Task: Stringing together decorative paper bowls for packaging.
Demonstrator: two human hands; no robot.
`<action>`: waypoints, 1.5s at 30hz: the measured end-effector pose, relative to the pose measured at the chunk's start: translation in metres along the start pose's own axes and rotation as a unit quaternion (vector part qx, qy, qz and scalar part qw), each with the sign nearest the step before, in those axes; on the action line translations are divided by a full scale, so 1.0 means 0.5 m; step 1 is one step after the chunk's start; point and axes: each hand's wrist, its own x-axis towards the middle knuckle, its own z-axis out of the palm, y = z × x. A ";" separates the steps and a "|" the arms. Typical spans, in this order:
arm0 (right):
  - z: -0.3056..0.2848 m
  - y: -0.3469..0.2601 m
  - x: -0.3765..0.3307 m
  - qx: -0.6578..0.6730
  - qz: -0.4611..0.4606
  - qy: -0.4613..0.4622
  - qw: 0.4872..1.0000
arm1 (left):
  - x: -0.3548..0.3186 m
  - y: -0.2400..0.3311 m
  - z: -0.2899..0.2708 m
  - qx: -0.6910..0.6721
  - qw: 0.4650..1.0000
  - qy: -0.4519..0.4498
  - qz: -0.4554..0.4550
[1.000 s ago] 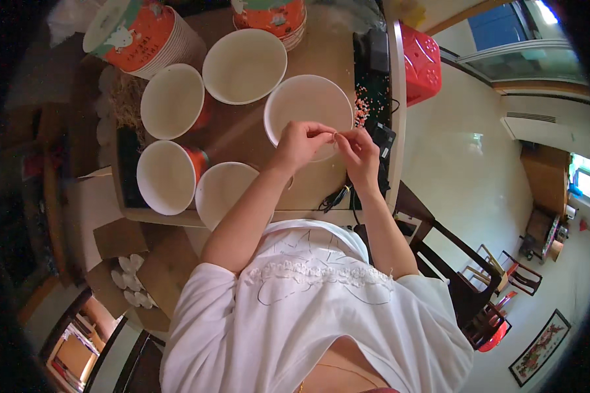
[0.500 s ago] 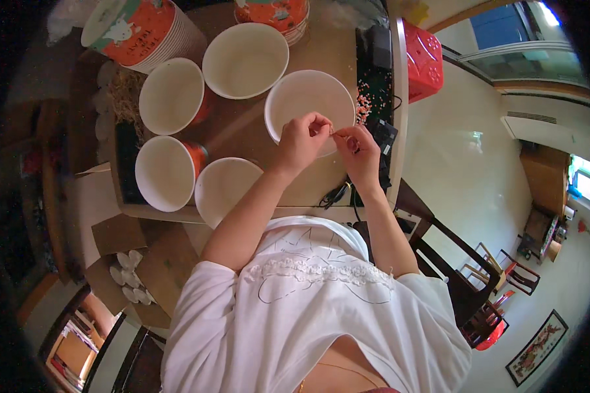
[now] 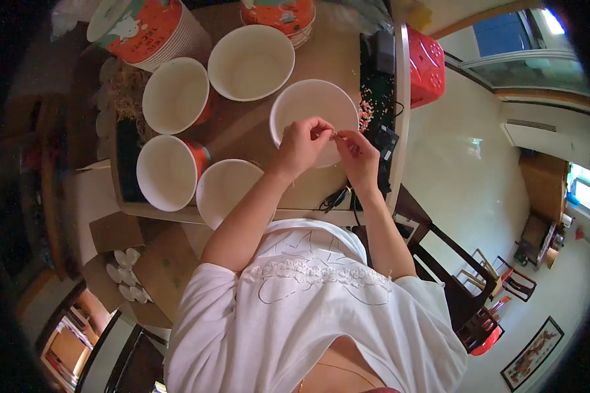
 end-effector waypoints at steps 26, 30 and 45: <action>-0.048 -0.005 0.002 0.000 -0.112 -0.012 0.994 | -0.022 0.072 -0.016 0.220 0.970 -0.001 0.107; -0.084 -0.016 0.007 -0.051 -0.160 -0.111 0.979 | -0.045 0.120 -0.033 0.205 0.971 -0.036 0.115; -0.082 0.032 -0.001 0.000 0.048 -0.121 0.992 | -0.076 0.198 -0.092 0.086 0.991 -0.014 0.097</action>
